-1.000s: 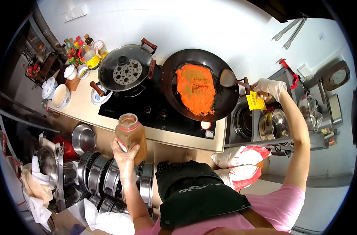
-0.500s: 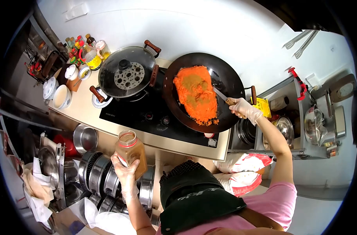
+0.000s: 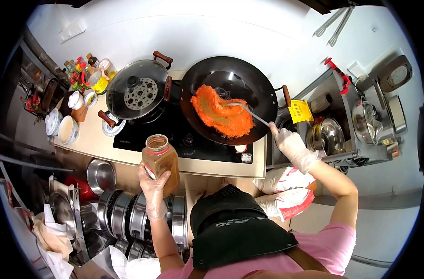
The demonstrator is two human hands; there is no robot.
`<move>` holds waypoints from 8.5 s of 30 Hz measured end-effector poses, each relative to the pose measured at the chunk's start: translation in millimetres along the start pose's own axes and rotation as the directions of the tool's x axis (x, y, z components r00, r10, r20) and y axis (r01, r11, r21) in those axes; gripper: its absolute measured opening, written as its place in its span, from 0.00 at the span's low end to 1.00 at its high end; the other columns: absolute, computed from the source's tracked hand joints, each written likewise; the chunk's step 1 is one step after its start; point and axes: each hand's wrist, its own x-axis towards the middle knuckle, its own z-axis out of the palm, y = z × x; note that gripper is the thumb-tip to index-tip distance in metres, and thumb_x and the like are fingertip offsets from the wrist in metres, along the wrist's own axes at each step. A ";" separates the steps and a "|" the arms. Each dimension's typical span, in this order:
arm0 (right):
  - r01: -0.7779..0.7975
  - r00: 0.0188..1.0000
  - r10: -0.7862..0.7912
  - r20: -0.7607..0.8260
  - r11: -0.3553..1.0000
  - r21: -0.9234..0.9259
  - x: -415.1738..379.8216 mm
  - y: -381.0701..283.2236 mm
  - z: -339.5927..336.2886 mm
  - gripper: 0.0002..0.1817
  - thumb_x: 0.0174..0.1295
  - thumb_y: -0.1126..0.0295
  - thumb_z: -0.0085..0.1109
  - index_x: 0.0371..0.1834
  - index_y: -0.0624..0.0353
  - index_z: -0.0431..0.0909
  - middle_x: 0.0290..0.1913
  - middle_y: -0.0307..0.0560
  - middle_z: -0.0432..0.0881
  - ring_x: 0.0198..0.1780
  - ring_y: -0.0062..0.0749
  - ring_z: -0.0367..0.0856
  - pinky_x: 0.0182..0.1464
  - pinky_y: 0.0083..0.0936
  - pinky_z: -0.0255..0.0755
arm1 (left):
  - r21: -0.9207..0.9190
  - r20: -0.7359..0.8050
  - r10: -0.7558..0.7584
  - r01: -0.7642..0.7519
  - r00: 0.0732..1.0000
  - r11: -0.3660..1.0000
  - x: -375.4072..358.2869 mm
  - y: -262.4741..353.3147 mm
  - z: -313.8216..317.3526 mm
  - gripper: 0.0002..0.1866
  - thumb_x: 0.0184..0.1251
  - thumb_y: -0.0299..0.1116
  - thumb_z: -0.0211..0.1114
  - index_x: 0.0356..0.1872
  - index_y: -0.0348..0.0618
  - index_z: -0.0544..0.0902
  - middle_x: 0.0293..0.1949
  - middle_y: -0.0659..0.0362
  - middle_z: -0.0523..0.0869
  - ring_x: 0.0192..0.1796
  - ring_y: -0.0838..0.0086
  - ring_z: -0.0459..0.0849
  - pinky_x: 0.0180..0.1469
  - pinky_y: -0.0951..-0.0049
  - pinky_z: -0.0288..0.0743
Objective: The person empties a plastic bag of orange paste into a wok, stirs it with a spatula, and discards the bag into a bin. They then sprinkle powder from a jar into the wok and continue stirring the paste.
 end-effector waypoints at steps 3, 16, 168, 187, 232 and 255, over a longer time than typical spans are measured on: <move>0.001 1.000 -0.001 0.004 1.000 -0.009 -19.6 -10.8 -9.7 0.33 0.60 0.72 0.52 0.71 0.68 0.64 0.25 0.42 0.73 0.27 0.31 0.77 0.25 0.26 0.75 | -0.030 0.033 0.049 -0.048 0.998 0.998 2.7 -6.1 -4.1 0.42 0.43 0.14 0.75 0.65 0.38 0.68 0.59 0.58 0.74 0.61 0.71 0.75 0.67 0.68 0.69; -0.055 0.992 0.057 0.111 0.998 -0.026 77.1 -6.1 26.0 0.27 0.64 0.74 0.51 0.69 0.67 0.66 0.31 0.49 0.83 0.29 0.38 0.84 0.30 0.32 0.79 | -0.061 0.021 0.033 -0.031 0.999 0.998 -19.0 13.7 -17.2 0.42 0.45 0.15 0.74 0.66 0.38 0.66 0.59 0.57 0.74 0.62 0.71 0.75 0.68 0.69 0.70; -0.538 0.830 0.547 0.111 0.731 0.421 -25.7 -41.0 36.7 0.30 0.59 0.76 0.56 0.68 0.49 0.71 0.30 0.40 0.77 0.29 0.29 0.82 0.26 0.24 0.76 | -0.092 0.398 0.302 -0.290 0.866 0.952 132.0 46.3 192.4 0.33 0.61 0.21 0.67 0.67 0.41 0.66 0.61 0.55 0.76 0.60 0.69 0.78 0.66 0.68 0.72; -0.516 0.639 0.705 0.307 0.098 0.851 -21.0 -171.8 151.5 0.31 0.51 0.67 0.73 0.60 0.61 0.74 0.53 0.58 0.78 0.53 0.55 0.78 0.54 0.42 0.75 | -0.218 0.372 0.166 -0.088 0.913 0.972 38.1 18.6 92.9 0.42 0.52 0.33 0.79 0.68 0.38 0.67 0.59 0.55 0.78 0.61 0.64 0.77 0.65 0.62 0.71; -0.540 0.514 0.731 0.449 -0.131 0.831 -268.5 13.5 -118.0 0.44 0.48 0.66 0.79 0.70 0.57 0.67 0.59 0.48 0.78 0.62 0.37 0.76 0.67 0.34 0.68 | 0.133 0.948 -0.055 0.234 -0.314 0.963 -128.0 -28.4 369.3 0.46 0.46 0.33 0.84 0.67 0.33 0.67 0.62 0.57 0.72 0.69 0.69 0.69 0.73 0.65 0.59; -0.641 0.713 0.437 0.548 0.089 0.762 -391.0 43.8 -24.1 0.48 0.43 0.72 0.79 0.72 0.55 0.67 0.59 0.52 0.73 0.59 0.49 0.76 0.60 0.35 0.75 | -0.102 0.941 -0.049 -0.423 -0.334 0.900 -226.9 -102.8 442.7 0.43 0.41 0.35 0.85 0.61 0.34 0.74 0.50 0.53 0.75 0.57 0.64 0.75 0.64 0.68 0.68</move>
